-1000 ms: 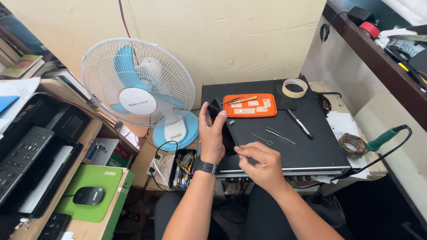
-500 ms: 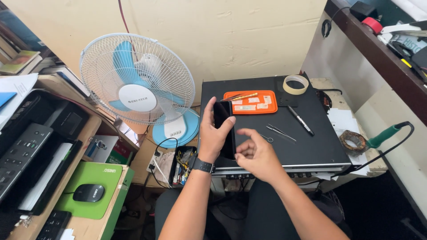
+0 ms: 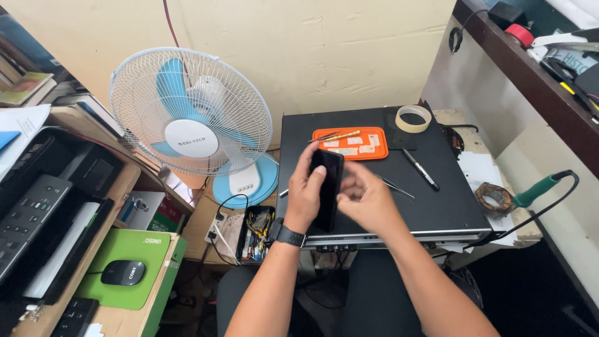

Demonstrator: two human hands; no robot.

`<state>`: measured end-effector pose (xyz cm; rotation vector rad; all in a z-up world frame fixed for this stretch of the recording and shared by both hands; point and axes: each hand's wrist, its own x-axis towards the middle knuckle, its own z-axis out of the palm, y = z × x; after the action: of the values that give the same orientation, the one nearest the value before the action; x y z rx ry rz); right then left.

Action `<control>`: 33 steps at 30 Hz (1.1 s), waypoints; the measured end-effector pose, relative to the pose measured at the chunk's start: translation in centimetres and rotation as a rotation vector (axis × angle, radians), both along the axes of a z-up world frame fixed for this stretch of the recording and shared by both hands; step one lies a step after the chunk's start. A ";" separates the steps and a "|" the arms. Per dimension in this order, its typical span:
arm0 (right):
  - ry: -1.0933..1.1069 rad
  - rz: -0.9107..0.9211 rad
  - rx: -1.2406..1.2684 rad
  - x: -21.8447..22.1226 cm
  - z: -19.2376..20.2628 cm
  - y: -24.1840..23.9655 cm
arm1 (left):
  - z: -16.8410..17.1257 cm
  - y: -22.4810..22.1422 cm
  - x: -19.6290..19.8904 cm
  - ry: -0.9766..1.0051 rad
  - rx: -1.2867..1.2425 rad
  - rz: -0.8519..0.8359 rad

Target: Reassembling a mobile phone by applying adhesive tape to internal components and using a screwdriver to secure the casing.

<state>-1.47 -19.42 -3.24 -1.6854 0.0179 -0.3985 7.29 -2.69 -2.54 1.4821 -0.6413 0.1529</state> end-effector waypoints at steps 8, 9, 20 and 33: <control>-0.033 0.000 0.031 -0.3 2.9 -1.5 | 1.1 0.3 -0.4 -0.064 0.035 -0.124; -0.054 0.003 0.054 -0.5 3.3 -1.5 | 1.3 0.6 -0.3 -0.094 0.058 -0.165; -0.125 -0.029 0.028 0.3 4.3 -2.9 | 4.5 0.1 1.3 -0.307 0.224 -0.167; -0.143 -0.156 0.294 1.0 0.6 -2.5 | 6.0 0.4 2.0 -0.257 0.627 -0.228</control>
<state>-0.50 -21.95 -2.60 -1.3670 0.0988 -0.6032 9.25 -2.30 3.48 1.9897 -1.1312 -0.0443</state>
